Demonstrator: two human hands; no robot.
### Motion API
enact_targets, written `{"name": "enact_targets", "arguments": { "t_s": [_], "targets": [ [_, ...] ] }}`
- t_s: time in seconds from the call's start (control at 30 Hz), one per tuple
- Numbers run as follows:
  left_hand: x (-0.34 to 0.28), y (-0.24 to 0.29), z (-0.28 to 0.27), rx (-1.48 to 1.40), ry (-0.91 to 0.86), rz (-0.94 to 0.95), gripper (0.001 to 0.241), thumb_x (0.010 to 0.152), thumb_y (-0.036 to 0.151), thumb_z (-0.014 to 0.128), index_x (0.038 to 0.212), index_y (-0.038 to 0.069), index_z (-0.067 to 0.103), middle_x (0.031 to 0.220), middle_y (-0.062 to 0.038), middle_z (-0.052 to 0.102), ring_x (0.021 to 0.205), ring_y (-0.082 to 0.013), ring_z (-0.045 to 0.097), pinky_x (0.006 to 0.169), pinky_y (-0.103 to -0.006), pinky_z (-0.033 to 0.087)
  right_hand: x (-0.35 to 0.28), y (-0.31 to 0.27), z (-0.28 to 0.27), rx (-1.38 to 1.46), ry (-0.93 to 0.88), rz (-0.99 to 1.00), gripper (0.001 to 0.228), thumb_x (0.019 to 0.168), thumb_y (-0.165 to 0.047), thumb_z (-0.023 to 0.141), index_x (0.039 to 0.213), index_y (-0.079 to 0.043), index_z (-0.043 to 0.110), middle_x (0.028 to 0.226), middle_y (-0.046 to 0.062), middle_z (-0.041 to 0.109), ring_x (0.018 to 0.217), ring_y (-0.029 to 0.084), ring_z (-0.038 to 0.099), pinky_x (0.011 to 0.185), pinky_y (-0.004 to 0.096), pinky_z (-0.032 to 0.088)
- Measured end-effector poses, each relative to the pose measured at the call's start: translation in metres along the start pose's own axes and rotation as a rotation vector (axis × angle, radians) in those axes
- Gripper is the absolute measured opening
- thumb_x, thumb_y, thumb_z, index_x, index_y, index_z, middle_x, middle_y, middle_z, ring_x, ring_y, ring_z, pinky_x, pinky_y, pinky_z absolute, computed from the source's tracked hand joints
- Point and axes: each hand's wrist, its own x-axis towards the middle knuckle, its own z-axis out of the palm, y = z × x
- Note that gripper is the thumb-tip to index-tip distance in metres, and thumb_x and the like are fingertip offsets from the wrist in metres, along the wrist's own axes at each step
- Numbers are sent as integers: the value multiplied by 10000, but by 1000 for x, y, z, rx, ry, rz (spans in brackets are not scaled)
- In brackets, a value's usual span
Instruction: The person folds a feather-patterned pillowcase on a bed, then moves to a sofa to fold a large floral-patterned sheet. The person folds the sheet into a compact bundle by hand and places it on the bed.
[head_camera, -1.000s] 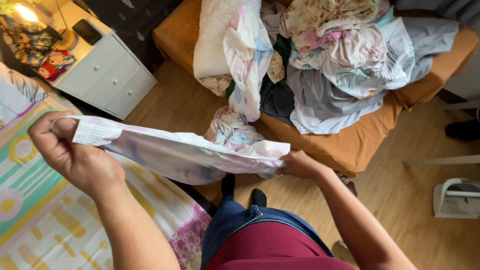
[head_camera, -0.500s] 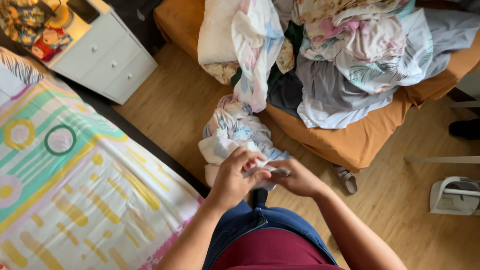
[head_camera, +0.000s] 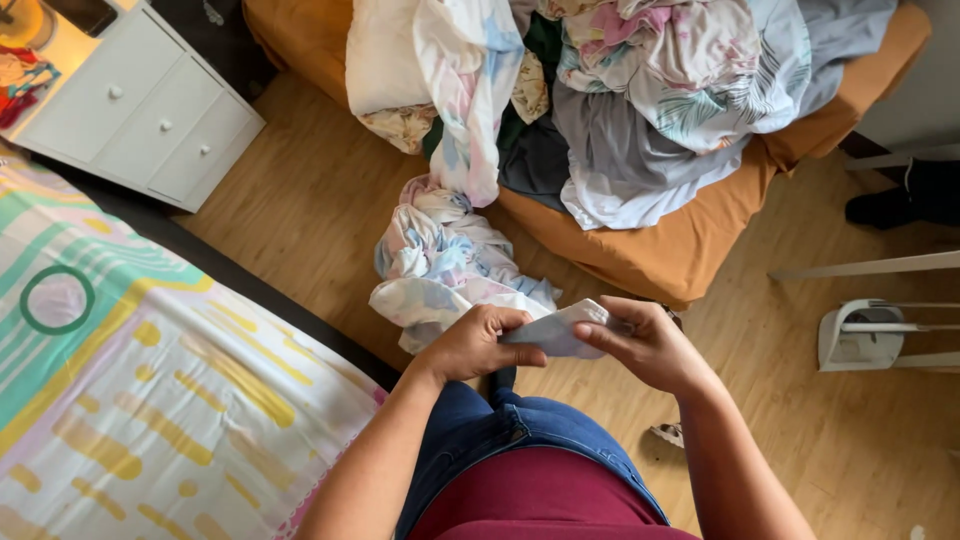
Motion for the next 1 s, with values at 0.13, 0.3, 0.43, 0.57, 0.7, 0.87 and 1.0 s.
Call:
{"name": "enact_targets", "arguments": {
  "t_s": [0.13, 0.3, 0.43, 0.57, 0.7, 0.87, 1.0],
  "targets": [
    [0, -14, 5, -146, -62, -124, 274, 868, 232, 871, 993, 19, 752, 805, 44, 598, 772, -67, 510, 697, -285, 444, -12, 18, -11, 166, 242, -179, 194, 976, -157, 727, 1010, 33, 746, 842, -17, 659, 774, 54, 562, 672, 242, 474],
    [-9, -27, -4, 166, -80, -237, 349, 817, 356, 837, 1015, 73, 788, 841, 57, 725, 806, -39, 633, 754, -253, 518, -48, 17, -78, 445, 713, -487, 61, 1047, -87, 722, 1049, -26, 711, 937, 9, 689, 806, 85, 603, 717, 244, 478],
    [-27, -72, -33, 368, -20, -419, 399, 743, 333, 873, 1061, 105, 792, 863, 48, 754, 824, -56, 666, 784, -261, 514, -85, 53, -145, 412, 975, -681, 56, 1145, -25, 698, 1091, -27, 683, 1045, 34, 697, 915, 96, 609, 857, 245, 492],
    [-26, -93, -53, 43, 28, -369, 377, 800, 328, 860, 1046, 50, 795, 881, 38, 720, 842, -57, 603, 780, -283, 509, -80, 35, -118, 114, 951, -542, 27, 1145, -23, 651, 1149, -15, 676, 1033, 21, 689, 917, 77, 592, 843, 232, 476],
    [-5, -23, -26, -24, 5, -116, 327, 982, 339, 697, 1004, 22, 771, 900, 51, 718, 883, -46, 629, 822, -249, 530, -41, 20, -39, -10, 548, -285, 305, 1089, -161, 496, 1344, -53, 625, 1067, 43, 693, 904, 122, 635, 800, 277, 531],
    [4, 36, 11, 69, -20, -28, 257, 1017, 267, 651, 1004, 27, 741, 845, 35, 708, 815, -47, 622, 731, -236, 523, -19, -14, 42, -136, 5, -176, 637, 821, -289, 777, 1400, -148, 554, 956, 12, 726, 817, 115, 709, 701, 302, 575],
    [-9, 55, 5, 5, -16, -6, 227, 969, 256, 737, 1011, 32, 740, 822, 21, 654, 796, -61, 586, 735, -250, 512, -17, -26, 39, -301, 69, -380, 189, 863, -178, 781, 969, -34, 721, 843, 64, 617, 741, 185, 565, 638, 331, 467]
  ]
}}
